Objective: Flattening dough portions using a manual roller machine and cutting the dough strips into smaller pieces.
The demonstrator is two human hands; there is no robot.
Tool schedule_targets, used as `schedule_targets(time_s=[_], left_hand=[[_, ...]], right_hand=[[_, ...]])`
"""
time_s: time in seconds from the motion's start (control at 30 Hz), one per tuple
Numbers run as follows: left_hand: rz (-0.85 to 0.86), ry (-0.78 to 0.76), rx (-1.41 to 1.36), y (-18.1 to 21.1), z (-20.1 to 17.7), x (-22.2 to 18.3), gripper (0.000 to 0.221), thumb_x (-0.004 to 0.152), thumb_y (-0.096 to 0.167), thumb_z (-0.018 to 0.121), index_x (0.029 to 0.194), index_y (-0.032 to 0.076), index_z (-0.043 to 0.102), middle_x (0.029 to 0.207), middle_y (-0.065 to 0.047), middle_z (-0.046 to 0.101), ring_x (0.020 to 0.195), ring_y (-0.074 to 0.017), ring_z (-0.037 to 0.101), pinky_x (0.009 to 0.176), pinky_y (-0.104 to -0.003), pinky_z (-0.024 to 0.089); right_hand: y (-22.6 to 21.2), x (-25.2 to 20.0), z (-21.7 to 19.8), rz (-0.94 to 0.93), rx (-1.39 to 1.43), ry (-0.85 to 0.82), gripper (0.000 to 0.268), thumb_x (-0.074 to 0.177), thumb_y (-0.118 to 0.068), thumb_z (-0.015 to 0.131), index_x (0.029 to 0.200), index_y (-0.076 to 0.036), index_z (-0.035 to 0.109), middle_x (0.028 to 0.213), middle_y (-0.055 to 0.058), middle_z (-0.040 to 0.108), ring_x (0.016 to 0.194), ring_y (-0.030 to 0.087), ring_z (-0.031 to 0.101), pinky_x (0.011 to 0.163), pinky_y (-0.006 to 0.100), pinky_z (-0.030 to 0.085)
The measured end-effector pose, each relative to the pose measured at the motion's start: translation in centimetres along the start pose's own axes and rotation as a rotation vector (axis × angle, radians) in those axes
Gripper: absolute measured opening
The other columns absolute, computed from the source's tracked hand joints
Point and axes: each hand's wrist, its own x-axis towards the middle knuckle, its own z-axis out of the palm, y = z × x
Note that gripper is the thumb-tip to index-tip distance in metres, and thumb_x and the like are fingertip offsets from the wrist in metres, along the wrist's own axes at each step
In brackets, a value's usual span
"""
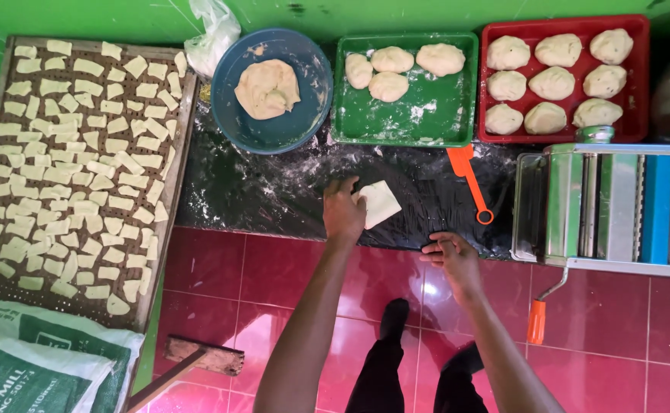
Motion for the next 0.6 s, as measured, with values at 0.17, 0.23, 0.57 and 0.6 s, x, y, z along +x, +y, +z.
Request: schedule_targets(time_s=[0.17,0.23,0.57,0.6], left_hand=[[-0.003,-0.101,0.165,-1.6,1.4,0.1,0.025,0.082,0.017,0.078,0.104,0.009,0.073,0.112,-0.015,0.065,0.11,-0.0364,0.06,0.097,-0.046,0.05],[-0.049,-0.128,0.158,-1.1,1.3,0.1,0.019,0.084,0.021,0.079,0.098,0.009,0.073,0.11,-0.014,0.065,0.11,-0.035,0.061,0.096,-0.045,0.051],[-0.215,-0.35,-0.302,-3.9,4.0,0.1,0.022,0.084,0.018,0.081,0.101,0.005,0.077,0.085,-0.012,0.076,0.074,-0.0213,0.072,0.068,-0.036,0.055],[-0.249,-0.379,-0.403,-3.0,3.4,-0.1,0.022,0.082,0.015,0.081,0.1,0.003,0.078,0.081,-0.011,0.077,0.069,-0.0174,0.069,0.062,-0.034,0.053]], right_hand=[[0.9,0.3,0.3,-0.036,0.023,0.021,0.03,0.101,-0.015,0.044,0.117,-0.001,0.066,0.097,0.015,0.076,0.086,0.024,0.077,0.078,0.033,0.056],[1.3,0.5,0.2,-0.051,0.026,0.03,0.03,0.101,-0.015,0.044,0.117,-0.001,0.066,0.097,0.014,0.075,0.086,0.024,0.077,0.078,0.033,0.056],[2.6,-0.2,1.3,-0.142,-0.03,0.028,0.029,0.099,-0.015,0.049,0.118,-0.002,0.068,0.095,0.01,0.074,0.083,0.017,0.071,0.071,0.029,0.052],[3.0,-0.1,1.3,-0.168,-0.012,0.016,0.029,0.099,-0.014,0.051,0.119,-0.002,0.068,0.095,0.011,0.074,0.083,0.017,0.071,0.07,0.029,0.052]])
